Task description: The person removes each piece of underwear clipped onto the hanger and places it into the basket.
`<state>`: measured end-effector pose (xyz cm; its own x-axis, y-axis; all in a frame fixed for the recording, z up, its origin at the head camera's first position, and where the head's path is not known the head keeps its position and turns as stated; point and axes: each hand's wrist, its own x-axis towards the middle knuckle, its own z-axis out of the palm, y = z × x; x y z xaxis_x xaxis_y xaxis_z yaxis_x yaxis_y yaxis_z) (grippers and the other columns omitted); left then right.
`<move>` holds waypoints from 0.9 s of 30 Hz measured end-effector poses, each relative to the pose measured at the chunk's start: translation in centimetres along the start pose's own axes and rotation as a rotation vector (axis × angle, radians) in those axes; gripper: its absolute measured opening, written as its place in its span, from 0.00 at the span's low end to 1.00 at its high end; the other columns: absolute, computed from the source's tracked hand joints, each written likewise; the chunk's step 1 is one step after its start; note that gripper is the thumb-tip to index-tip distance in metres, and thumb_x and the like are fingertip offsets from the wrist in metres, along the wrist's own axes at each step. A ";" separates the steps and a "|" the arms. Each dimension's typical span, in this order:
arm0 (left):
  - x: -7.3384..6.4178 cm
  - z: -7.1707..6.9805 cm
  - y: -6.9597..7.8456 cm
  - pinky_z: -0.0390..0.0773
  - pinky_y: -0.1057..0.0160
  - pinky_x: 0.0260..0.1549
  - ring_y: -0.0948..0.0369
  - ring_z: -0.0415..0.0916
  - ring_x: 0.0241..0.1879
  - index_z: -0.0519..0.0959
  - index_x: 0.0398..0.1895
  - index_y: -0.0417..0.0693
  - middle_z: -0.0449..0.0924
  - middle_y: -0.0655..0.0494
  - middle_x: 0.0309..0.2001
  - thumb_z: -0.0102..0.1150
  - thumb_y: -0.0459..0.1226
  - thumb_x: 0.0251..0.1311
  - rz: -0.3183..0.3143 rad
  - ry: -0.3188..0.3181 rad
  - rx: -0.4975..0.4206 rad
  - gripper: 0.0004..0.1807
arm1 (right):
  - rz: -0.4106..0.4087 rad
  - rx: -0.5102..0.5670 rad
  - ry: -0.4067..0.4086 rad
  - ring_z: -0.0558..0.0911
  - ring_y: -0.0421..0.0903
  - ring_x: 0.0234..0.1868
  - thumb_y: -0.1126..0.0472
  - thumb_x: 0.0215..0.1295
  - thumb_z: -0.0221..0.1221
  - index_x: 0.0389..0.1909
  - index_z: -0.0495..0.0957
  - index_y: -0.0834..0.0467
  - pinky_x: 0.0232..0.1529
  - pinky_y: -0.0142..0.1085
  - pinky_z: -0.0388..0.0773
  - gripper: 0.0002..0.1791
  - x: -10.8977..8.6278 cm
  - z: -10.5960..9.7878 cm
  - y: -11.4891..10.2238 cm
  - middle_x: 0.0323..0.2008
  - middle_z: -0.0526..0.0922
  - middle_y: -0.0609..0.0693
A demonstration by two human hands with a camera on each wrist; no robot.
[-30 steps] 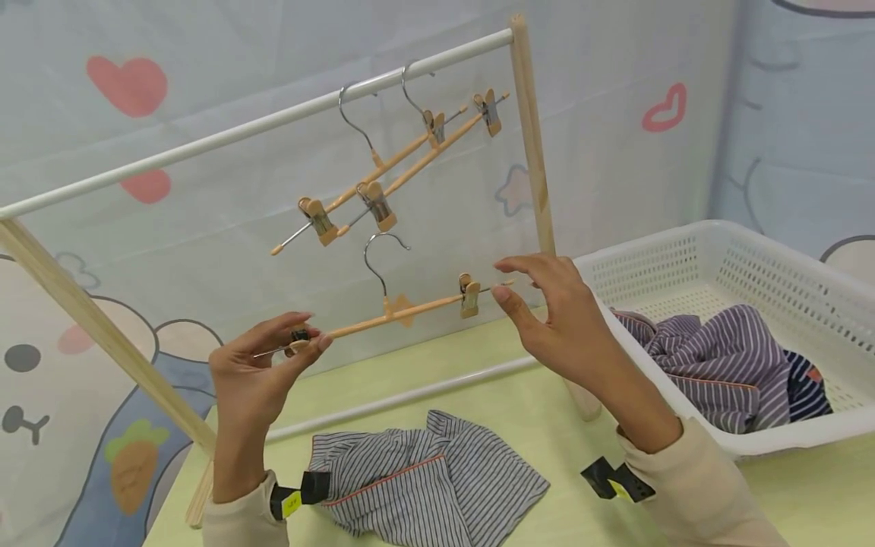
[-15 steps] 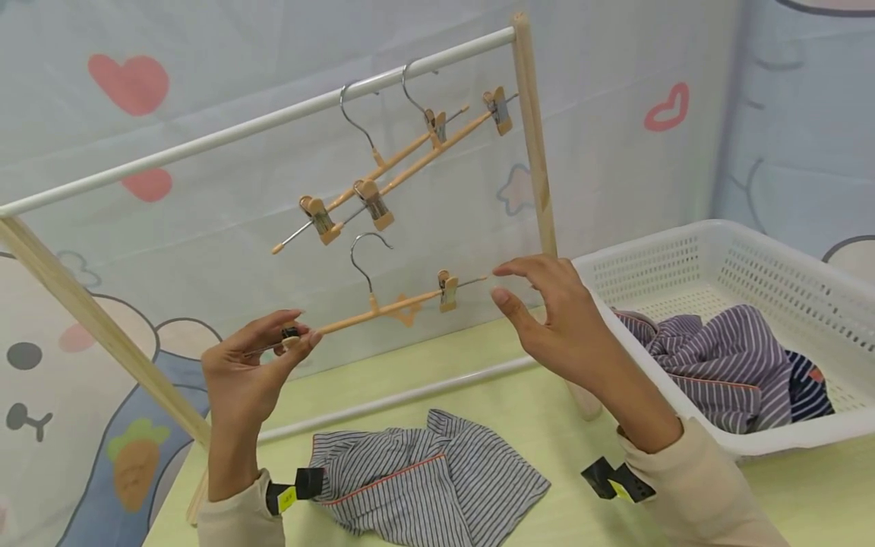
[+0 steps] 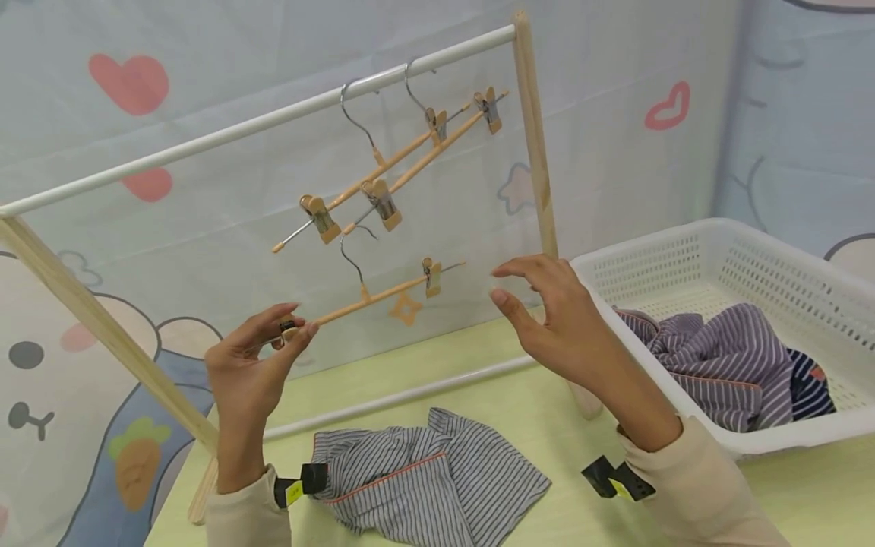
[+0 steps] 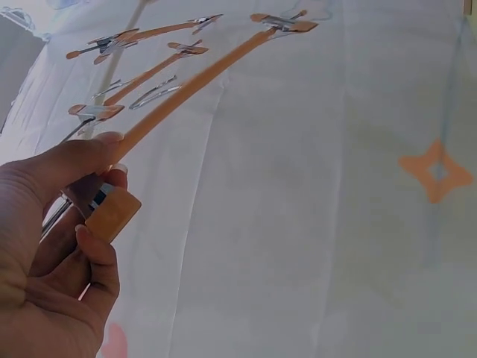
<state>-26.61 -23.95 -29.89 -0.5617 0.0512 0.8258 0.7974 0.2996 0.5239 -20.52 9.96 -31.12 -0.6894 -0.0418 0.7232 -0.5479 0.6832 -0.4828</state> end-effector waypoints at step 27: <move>2.3 -0.6 -0.6 0.72 0.74 0.31 0.73 0.79 0.32 0.87 0.45 0.41 0.86 0.41 0.32 0.71 0.29 0.54 0.049 0.171 0.103 0.14 | 0.012 0.020 -0.037 0.74 0.49 0.59 0.57 0.73 0.57 0.56 0.78 0.52 0.50 0.36 0.70 0.14 0.0 0.3 0.3 0.58 0.79 0.50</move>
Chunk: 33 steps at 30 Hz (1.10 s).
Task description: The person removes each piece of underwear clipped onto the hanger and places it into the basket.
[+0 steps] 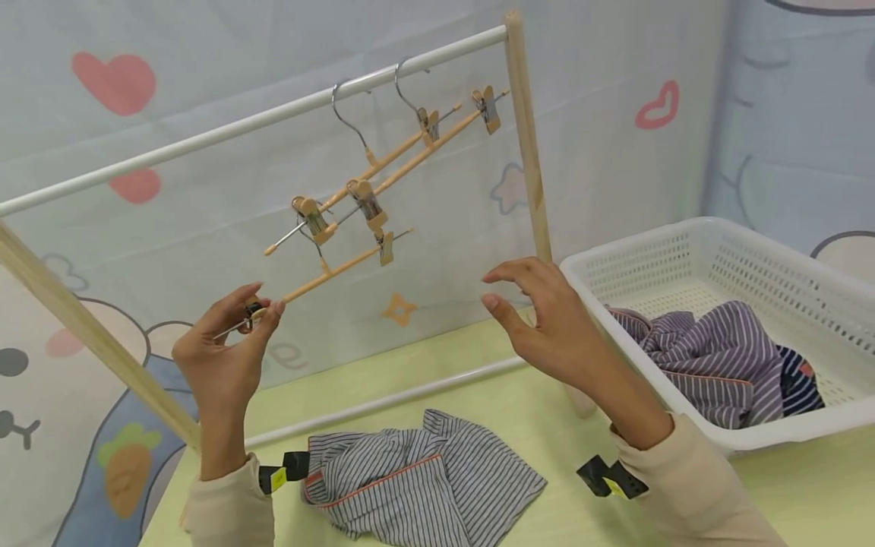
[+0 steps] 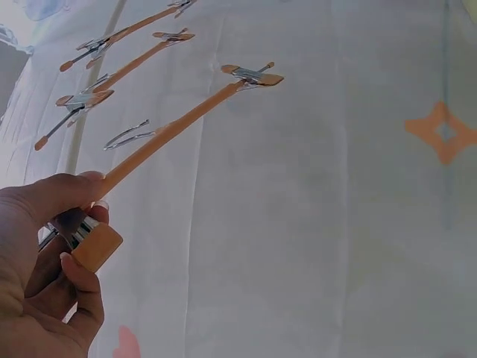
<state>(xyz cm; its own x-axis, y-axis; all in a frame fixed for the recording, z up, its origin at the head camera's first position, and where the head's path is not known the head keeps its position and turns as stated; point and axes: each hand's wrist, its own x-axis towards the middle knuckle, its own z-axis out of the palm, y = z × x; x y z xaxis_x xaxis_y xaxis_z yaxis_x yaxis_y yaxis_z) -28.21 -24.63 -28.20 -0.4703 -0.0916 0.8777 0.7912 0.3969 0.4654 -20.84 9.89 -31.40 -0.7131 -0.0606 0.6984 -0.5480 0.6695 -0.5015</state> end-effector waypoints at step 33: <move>5.0 -0.6 0.6 0.70 0.71 0.31 0.71 0.79 0.31 0.88 0.44 0.43 0.84 0.70 0.32 0.73 0.32 0.53 0.035 0.087 0.004 0.14 | 0.022 0.010 -0.035 0.73 0.52 0.61 0.57 0.73 0.57 0.56 0.78 0.53 0.50 0.46 0.70 0.14 0.0 0.1 0.1 0.59 0.77 0.52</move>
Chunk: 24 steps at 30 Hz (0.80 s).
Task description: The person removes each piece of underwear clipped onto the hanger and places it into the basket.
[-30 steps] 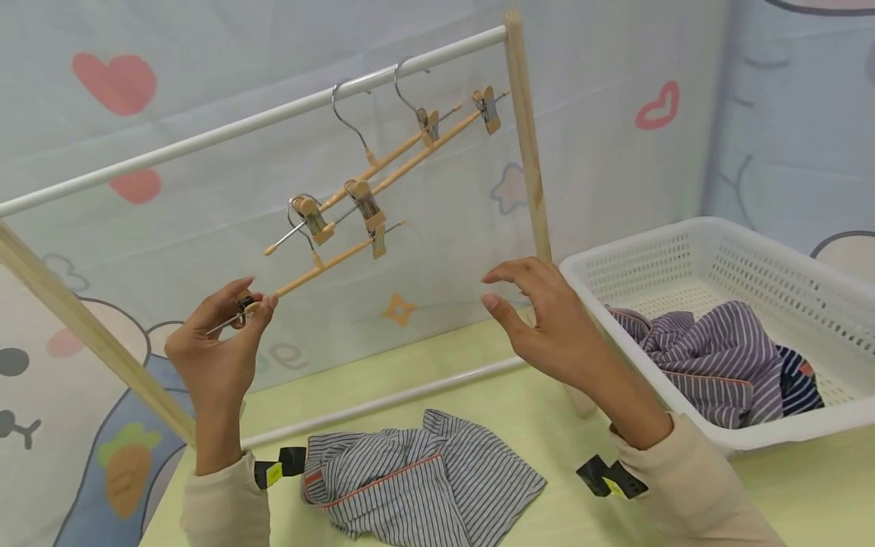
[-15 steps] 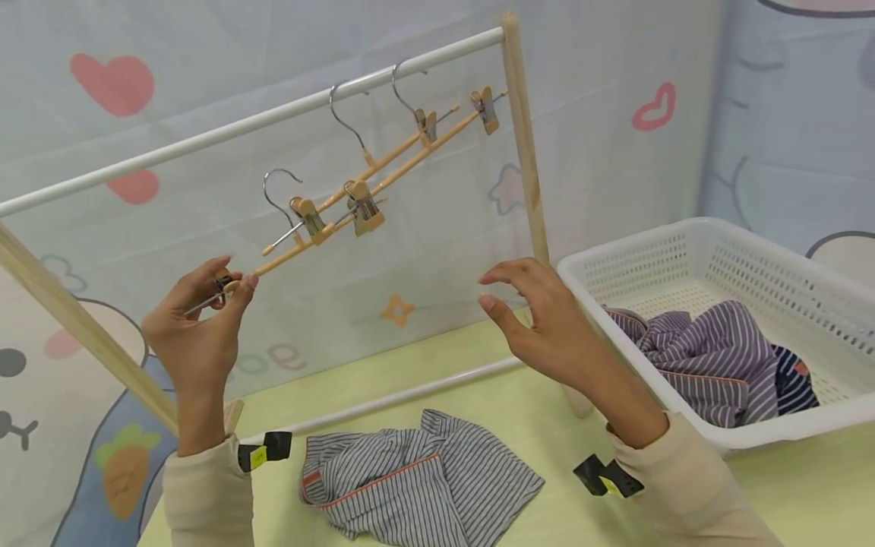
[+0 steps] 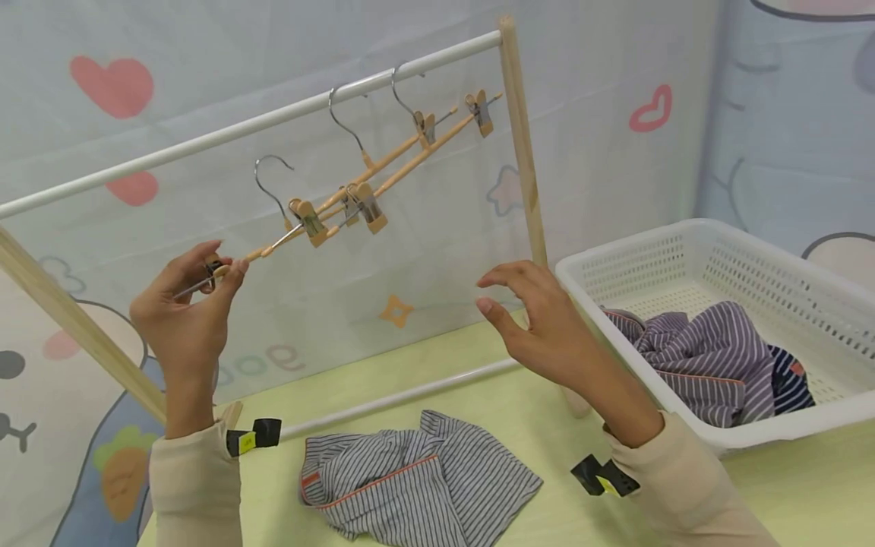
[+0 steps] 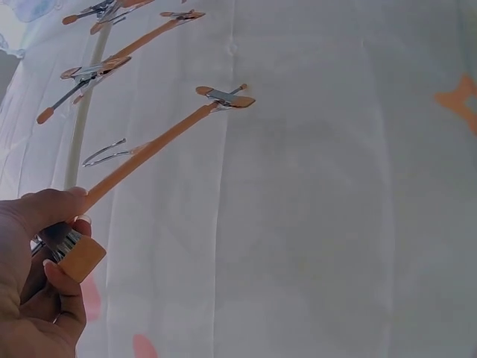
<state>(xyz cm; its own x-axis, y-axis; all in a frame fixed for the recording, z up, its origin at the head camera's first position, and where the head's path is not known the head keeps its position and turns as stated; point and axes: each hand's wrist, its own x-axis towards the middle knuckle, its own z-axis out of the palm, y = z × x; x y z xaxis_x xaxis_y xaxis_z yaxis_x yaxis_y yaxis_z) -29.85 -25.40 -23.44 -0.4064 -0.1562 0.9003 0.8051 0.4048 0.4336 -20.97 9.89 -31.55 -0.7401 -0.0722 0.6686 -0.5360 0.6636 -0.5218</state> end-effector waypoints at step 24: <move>2.2 0.0 1.3 0.72 0.74 0.29 0.71 0.80 0.29 0.88 0.43 0.41 0.84 0.75 0.30 0.74 0.31 0.51 -0.011 -0.004 -0.074 0.14 | -0.026 -0.013 0.006 0.73 0.52 0.61 0.58 0.72 0.57 0.55 0.78 0.55 0.50 0.44 0.71 0.14 0.0 0.0 0.1 0.58 0.78 0.52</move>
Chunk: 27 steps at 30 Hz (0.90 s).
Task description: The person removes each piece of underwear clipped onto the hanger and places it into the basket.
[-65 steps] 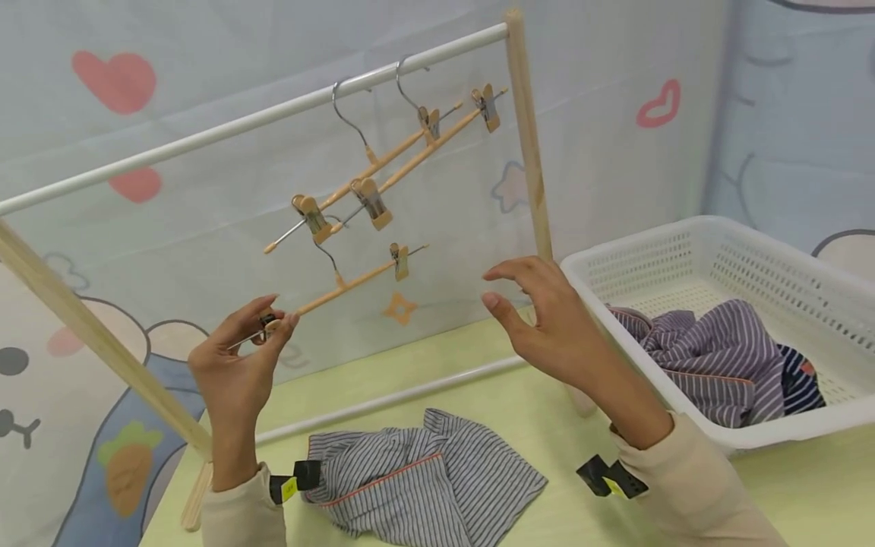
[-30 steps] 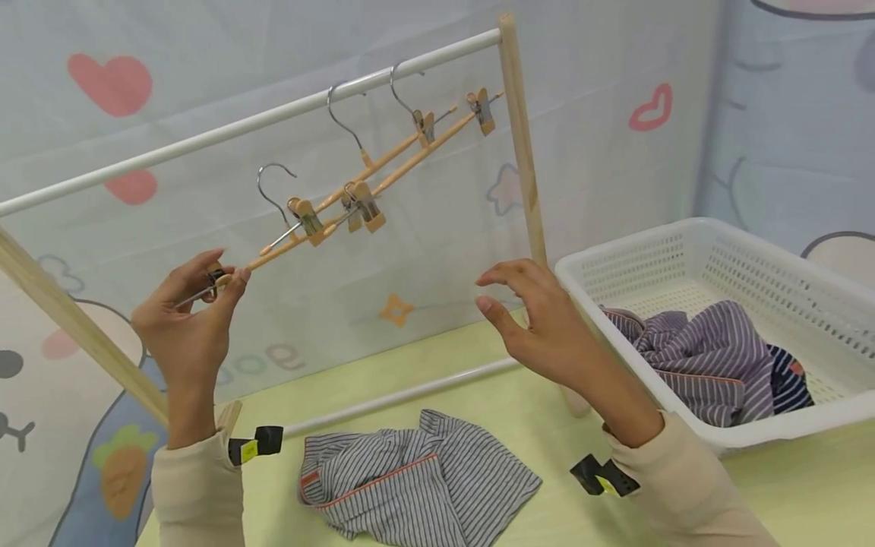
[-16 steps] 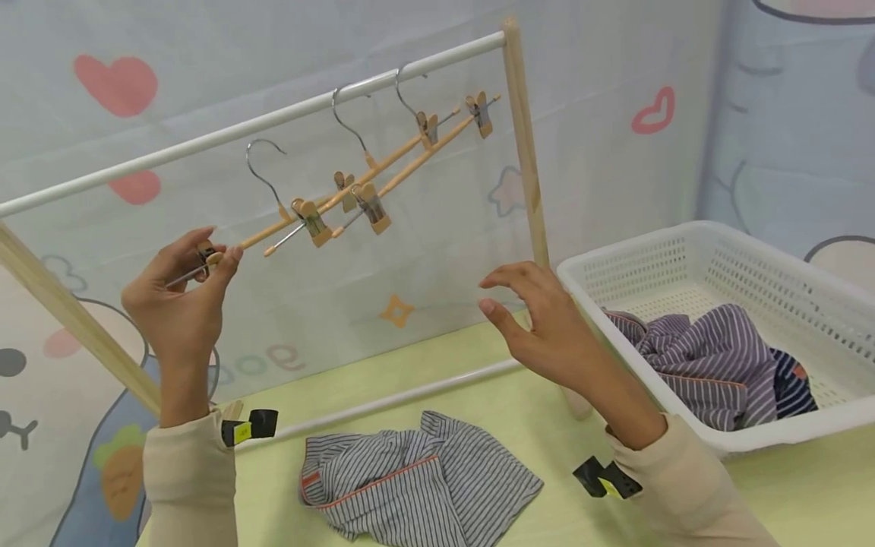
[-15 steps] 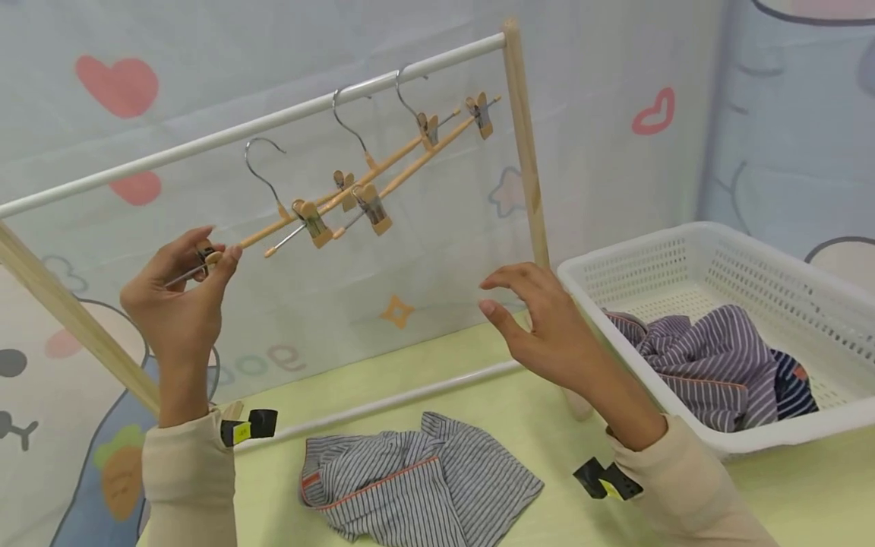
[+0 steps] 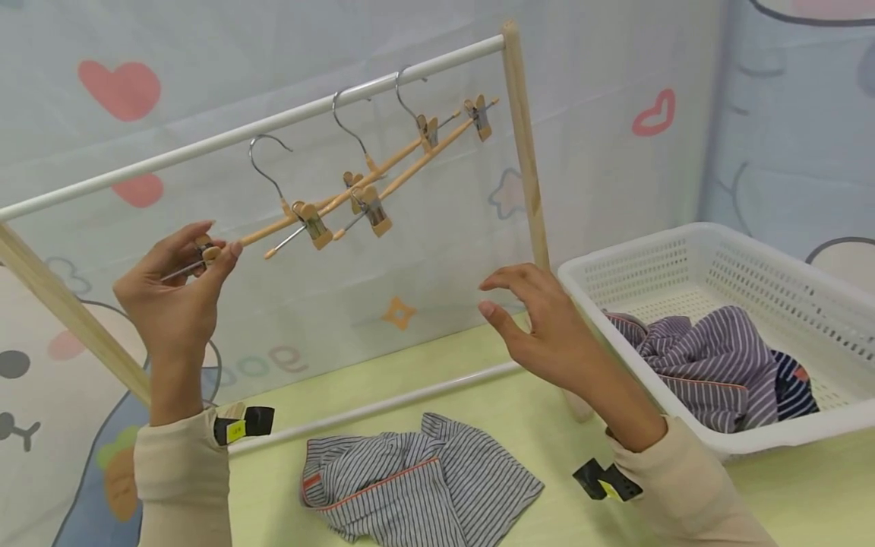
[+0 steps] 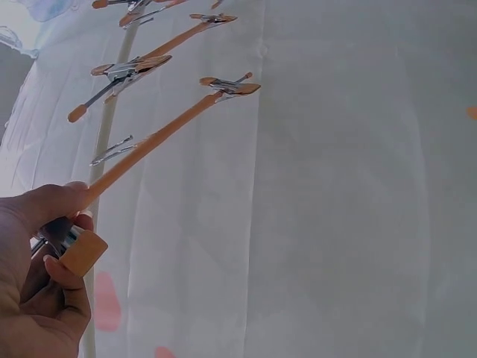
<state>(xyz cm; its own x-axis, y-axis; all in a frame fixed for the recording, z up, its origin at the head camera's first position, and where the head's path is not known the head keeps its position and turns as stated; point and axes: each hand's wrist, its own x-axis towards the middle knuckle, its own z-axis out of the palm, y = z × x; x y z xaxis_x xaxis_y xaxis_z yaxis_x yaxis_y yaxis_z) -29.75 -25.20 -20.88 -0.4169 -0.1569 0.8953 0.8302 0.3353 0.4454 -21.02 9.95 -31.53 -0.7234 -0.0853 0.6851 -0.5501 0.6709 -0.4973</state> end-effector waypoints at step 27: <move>1.4 1.4 1.2 0.73 0.75 0.29 0.68 0.82 0.29 0.88 0.42 0.42 0.85 0.70 0.28 0.76 0.30 0.47 -0.038 0.131 -0.044 0.15 | 0.021 0.038 -0.028 0.72 0.55 0.64 0.57 0.72 0.58 0.56 0.78 0.55 0.57 0.56 0.70 0.14 0.0 0.0 0.0 0.59 0.76 0.54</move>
<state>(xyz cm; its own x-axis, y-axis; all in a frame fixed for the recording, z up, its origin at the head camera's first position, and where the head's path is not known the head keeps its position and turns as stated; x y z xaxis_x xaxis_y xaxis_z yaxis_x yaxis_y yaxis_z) -29.80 -23.75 -19.14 -0.3986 -0.2898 0.8701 0.8315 0.2861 0.4762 -21.02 9.93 -31.56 -0.7462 -0.0920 0.6593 -0.5493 0.6446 -0.5317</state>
